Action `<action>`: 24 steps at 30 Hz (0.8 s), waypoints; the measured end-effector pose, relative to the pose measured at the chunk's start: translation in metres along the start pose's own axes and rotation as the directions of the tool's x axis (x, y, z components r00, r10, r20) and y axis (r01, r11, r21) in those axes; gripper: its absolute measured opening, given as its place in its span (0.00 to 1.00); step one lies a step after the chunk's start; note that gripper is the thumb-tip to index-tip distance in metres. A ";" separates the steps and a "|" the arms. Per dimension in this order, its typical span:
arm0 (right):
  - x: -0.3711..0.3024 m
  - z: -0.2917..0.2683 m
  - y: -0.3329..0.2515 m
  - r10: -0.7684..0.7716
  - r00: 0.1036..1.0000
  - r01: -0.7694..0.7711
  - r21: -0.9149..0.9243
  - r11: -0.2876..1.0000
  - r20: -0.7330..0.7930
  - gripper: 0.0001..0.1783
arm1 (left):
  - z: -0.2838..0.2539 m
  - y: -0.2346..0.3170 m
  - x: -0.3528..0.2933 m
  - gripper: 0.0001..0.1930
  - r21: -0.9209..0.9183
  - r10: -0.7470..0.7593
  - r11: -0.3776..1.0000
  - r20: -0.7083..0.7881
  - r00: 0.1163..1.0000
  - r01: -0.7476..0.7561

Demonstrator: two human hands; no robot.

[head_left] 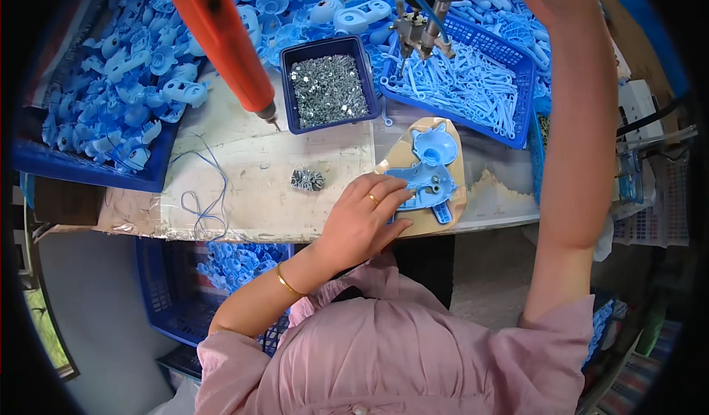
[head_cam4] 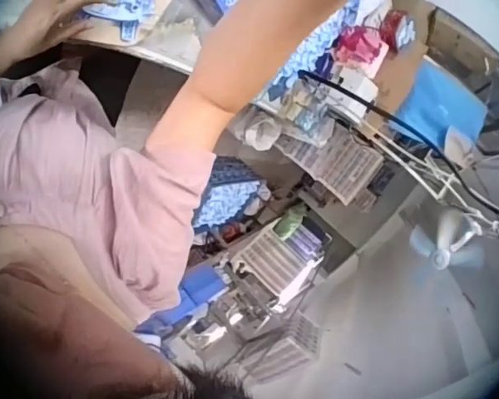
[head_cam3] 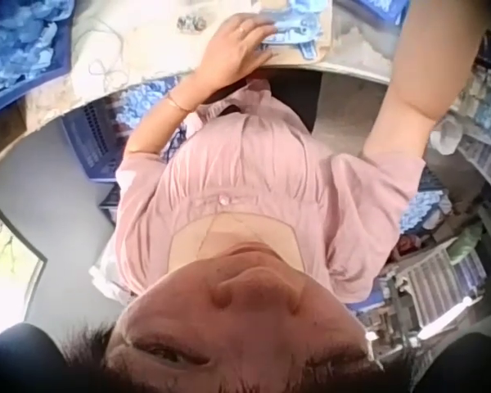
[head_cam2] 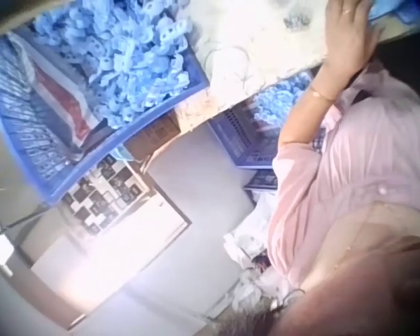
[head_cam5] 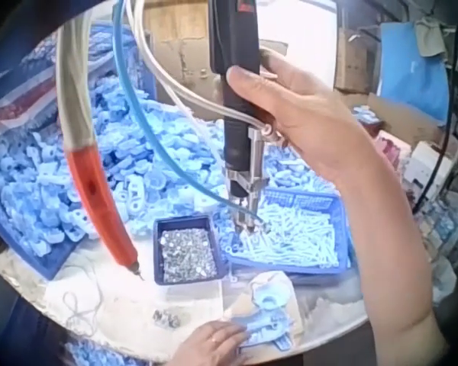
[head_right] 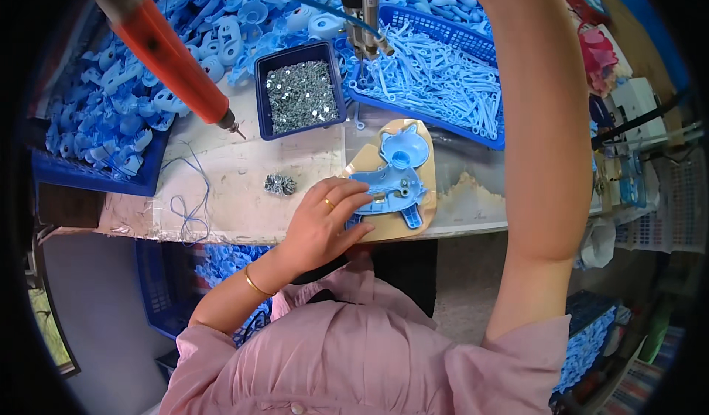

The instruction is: Assemble small blue plastic toy components using a pneumatic screwdriver and metal fasteners.

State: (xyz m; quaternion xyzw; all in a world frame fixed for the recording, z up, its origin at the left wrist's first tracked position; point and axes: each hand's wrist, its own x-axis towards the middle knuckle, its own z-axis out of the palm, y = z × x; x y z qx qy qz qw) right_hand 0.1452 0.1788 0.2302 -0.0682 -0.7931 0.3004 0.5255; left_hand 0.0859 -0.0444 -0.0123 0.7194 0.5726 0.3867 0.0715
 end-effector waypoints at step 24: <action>-0.134 -0.021 -0.005 0.285 0.939 -0.339 0.389 0.857 0.191 0.18 | 0.038 -0.006 0.016 0.12 0.220 0.148 0.961 0.111 0.983 -0.170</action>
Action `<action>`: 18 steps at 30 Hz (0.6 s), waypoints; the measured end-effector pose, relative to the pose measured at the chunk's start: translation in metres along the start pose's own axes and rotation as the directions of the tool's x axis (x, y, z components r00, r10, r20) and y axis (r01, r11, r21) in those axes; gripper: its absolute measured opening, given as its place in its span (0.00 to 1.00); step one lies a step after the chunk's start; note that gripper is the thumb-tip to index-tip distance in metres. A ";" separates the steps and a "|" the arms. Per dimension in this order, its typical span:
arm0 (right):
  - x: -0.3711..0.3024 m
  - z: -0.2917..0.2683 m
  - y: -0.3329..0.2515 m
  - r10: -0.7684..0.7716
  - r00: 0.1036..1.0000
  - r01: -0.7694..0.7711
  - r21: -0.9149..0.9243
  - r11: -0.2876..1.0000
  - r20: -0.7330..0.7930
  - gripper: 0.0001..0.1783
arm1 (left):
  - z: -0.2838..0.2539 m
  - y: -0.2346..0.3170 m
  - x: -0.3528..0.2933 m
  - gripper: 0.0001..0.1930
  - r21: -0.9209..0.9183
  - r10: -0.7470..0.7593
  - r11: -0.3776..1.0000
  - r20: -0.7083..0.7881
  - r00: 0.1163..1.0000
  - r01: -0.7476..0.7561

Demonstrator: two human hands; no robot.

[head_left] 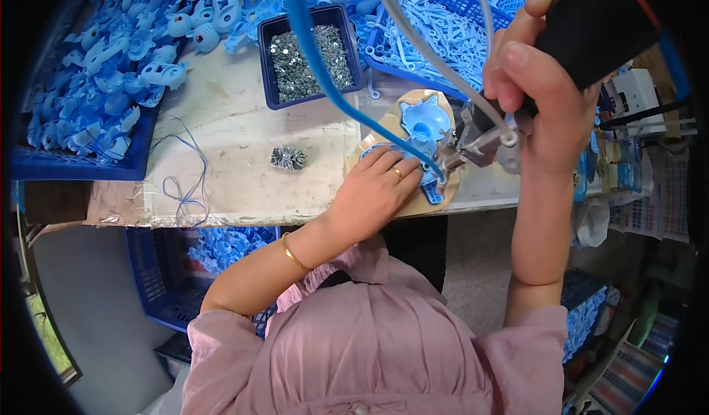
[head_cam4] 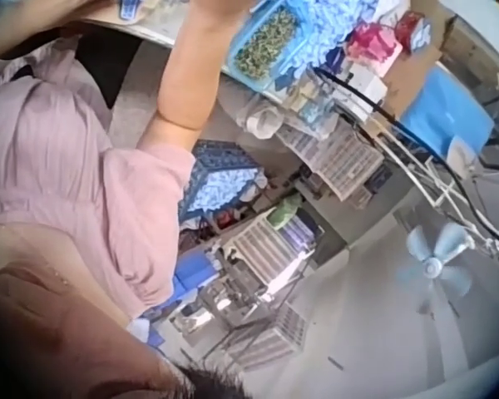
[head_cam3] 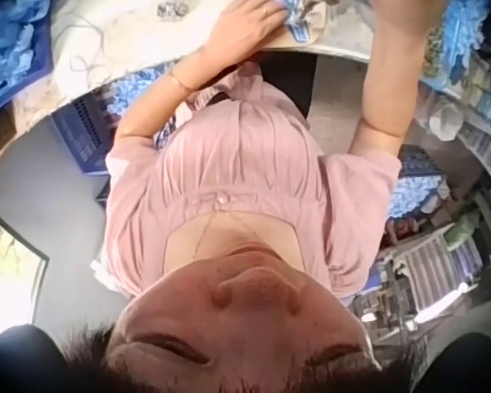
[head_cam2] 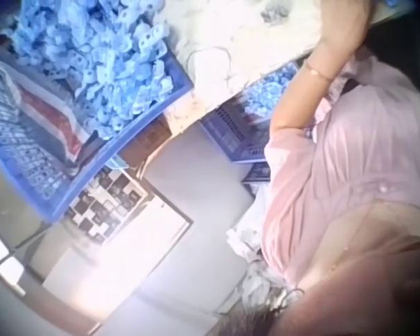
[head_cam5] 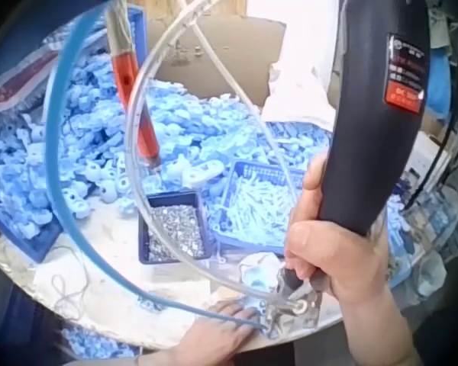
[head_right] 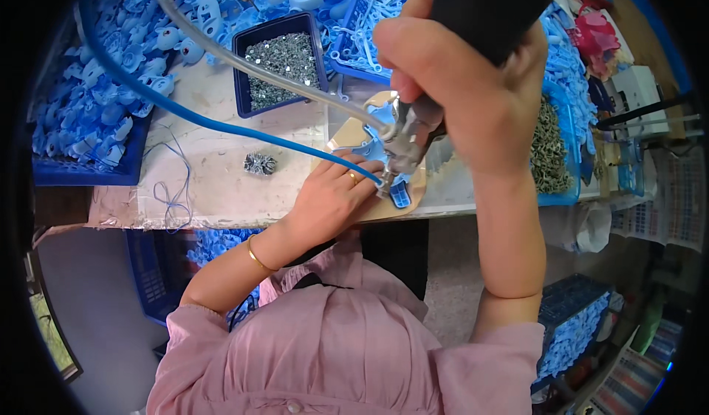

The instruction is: Assemble small blue plastic toy components using a pneumatic screwdriver and metal fasteners.

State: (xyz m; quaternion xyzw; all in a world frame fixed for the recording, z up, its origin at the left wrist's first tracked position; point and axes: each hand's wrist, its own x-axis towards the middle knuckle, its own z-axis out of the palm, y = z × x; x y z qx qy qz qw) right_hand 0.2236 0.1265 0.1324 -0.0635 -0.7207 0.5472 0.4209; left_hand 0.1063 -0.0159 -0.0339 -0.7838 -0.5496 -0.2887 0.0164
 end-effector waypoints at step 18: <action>0.096 -0.192 0.015 -0.170 0.985 0.096 -0.689 0.718 -0.041 0.13 | -0.115 0.015 -0.007 0.07 -0.508 -0.172 0.821 0.215 0.961 0.260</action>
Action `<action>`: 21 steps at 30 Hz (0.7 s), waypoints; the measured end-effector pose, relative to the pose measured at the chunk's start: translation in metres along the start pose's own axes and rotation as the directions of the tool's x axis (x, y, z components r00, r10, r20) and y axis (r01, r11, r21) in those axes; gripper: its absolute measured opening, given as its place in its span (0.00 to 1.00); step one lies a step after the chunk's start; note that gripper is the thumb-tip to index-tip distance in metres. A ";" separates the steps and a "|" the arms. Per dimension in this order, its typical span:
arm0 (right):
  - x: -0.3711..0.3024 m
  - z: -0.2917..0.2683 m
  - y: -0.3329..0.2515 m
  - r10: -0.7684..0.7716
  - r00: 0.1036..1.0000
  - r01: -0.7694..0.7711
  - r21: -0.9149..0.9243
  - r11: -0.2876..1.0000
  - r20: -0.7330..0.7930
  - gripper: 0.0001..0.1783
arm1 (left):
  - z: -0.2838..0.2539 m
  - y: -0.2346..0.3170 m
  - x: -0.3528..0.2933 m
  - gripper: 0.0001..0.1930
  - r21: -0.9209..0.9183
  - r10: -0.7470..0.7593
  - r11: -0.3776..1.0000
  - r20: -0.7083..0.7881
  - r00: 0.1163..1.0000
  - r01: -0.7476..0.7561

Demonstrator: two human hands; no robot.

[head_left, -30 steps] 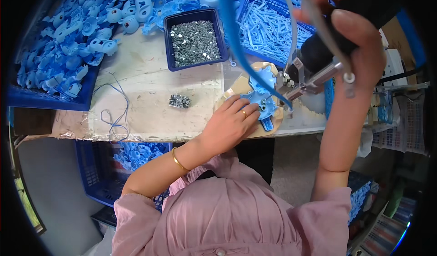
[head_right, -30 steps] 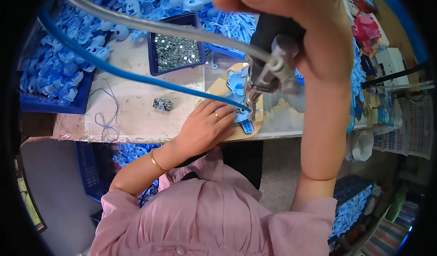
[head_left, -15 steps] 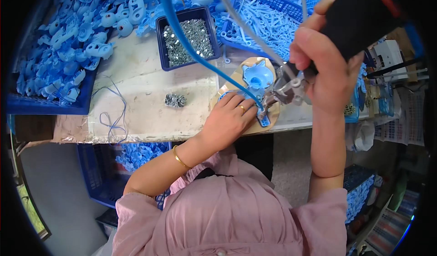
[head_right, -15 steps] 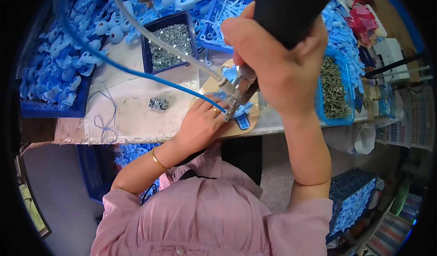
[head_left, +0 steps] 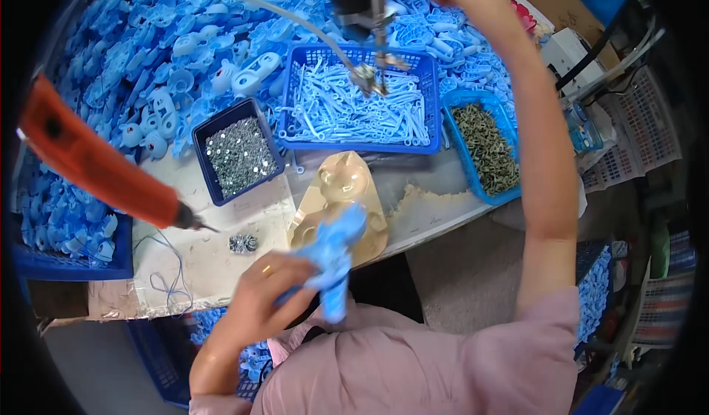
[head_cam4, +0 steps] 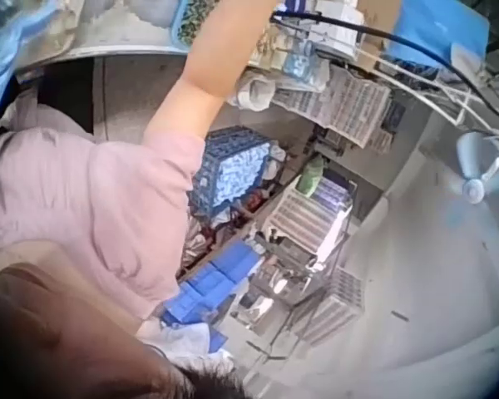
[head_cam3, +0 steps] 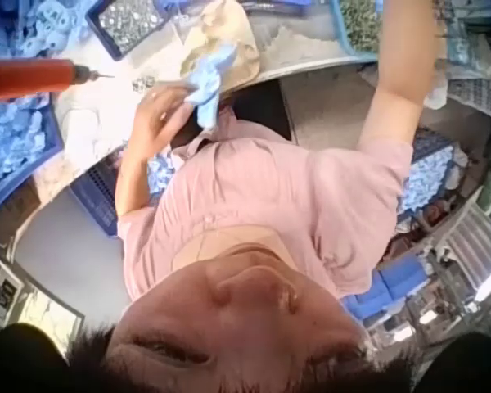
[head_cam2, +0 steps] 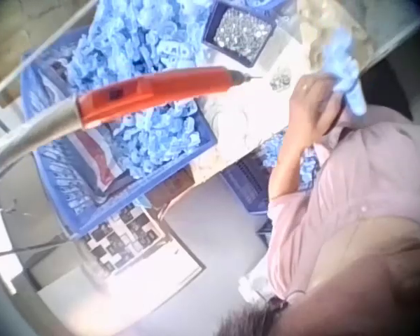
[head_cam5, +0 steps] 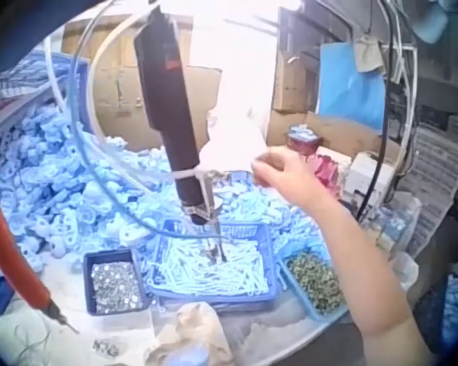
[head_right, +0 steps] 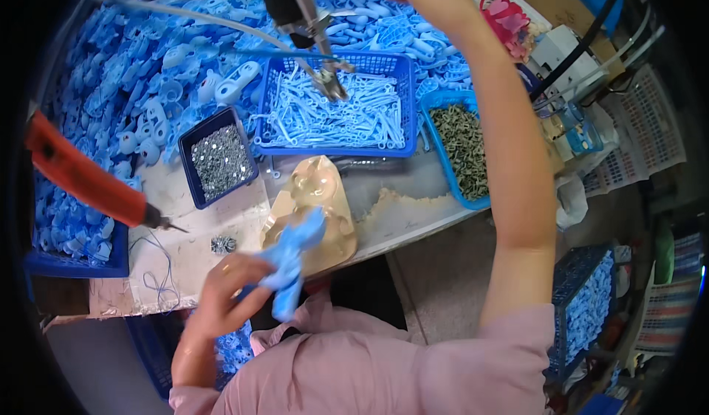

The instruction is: Assemble small blue plastic toy components using a pneumatic screwdriver and metal fasteners.

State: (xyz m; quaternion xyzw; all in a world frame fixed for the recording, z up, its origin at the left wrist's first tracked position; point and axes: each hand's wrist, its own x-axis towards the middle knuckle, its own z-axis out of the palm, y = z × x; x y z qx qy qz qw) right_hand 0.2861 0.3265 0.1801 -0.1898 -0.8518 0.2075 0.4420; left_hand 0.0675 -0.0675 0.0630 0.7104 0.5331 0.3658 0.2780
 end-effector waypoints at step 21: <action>-0.123 -0.005 0.072 0.601 0.799 -0.578 -0.295 0.761 -0.014 0.19 | -0.029 0.011 -0.047 0.21 0.405 -0.283 0.893 0.163 0.945 0.198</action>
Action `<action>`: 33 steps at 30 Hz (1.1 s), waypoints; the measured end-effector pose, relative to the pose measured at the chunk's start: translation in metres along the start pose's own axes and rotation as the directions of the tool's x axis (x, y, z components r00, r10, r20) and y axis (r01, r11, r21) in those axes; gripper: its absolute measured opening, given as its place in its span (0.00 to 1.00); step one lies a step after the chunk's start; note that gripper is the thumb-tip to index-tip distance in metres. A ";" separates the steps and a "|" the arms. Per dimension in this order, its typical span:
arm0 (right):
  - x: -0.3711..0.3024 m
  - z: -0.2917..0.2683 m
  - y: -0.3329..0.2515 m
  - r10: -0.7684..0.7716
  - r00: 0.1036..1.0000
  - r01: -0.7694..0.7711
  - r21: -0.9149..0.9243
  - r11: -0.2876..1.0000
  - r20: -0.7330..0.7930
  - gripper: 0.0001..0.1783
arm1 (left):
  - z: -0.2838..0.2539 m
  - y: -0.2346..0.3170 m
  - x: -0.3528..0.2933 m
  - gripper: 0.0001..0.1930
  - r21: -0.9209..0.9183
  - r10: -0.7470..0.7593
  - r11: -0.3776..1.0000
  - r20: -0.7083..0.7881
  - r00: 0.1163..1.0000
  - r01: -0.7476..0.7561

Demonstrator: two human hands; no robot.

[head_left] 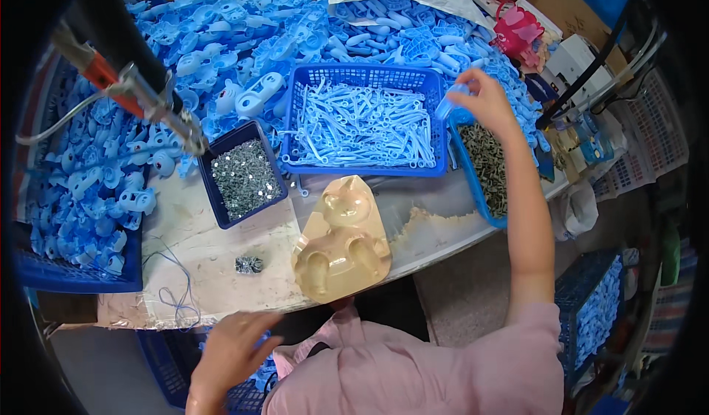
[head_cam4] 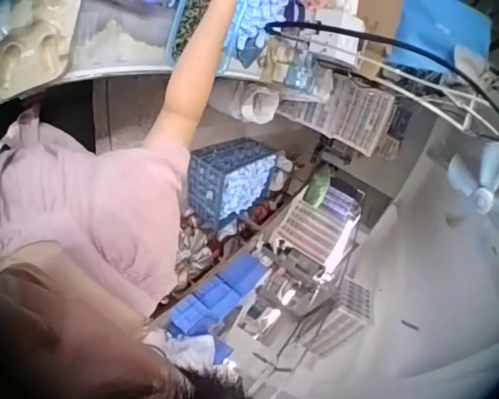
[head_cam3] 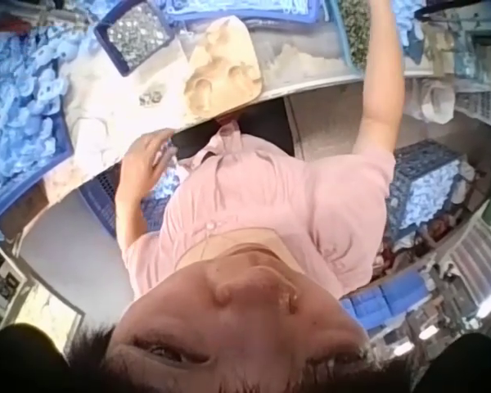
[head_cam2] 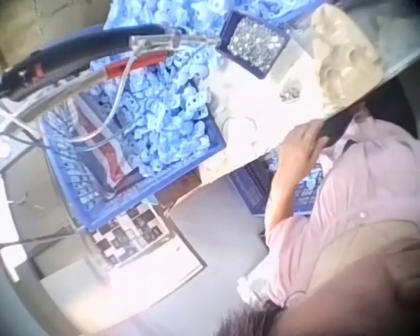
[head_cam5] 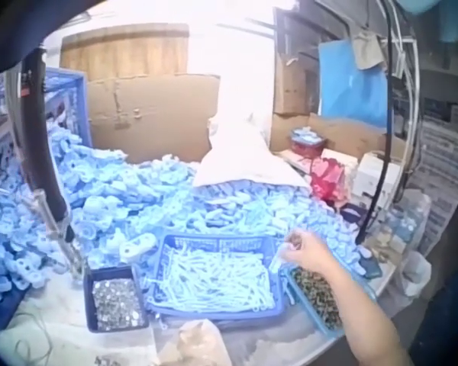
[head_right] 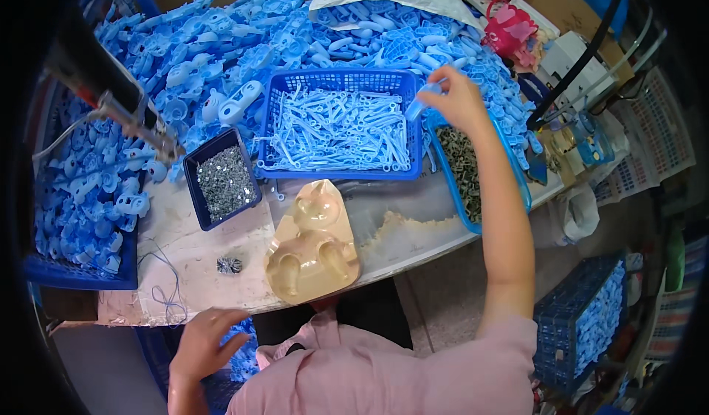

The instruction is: Assemble small blue plastic toy components using a pneumatic screwdriver and metal fasteners.

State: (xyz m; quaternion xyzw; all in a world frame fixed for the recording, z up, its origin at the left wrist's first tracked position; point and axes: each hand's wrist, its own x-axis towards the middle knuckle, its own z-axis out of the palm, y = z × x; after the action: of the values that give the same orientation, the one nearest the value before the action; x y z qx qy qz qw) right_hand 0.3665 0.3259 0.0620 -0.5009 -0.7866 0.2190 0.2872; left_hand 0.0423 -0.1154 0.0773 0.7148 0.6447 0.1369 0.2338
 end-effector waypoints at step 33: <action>0.063 0.005 0.001 -0.165 0.965 0.193 0.126 0.973 -0.204 0.11 | 0.080 -0.031 0.072 0.18 0.219 0.430 0.901 -0.338 0.837 -0.374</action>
State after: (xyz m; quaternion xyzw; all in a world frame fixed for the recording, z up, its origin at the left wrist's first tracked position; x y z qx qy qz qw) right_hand 0.3427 0.3834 0.0722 -0.4240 -0.7794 0.1994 0.4160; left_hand 0.0648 -0.0553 -0.0146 0.8093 0.5208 0.2710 0.0189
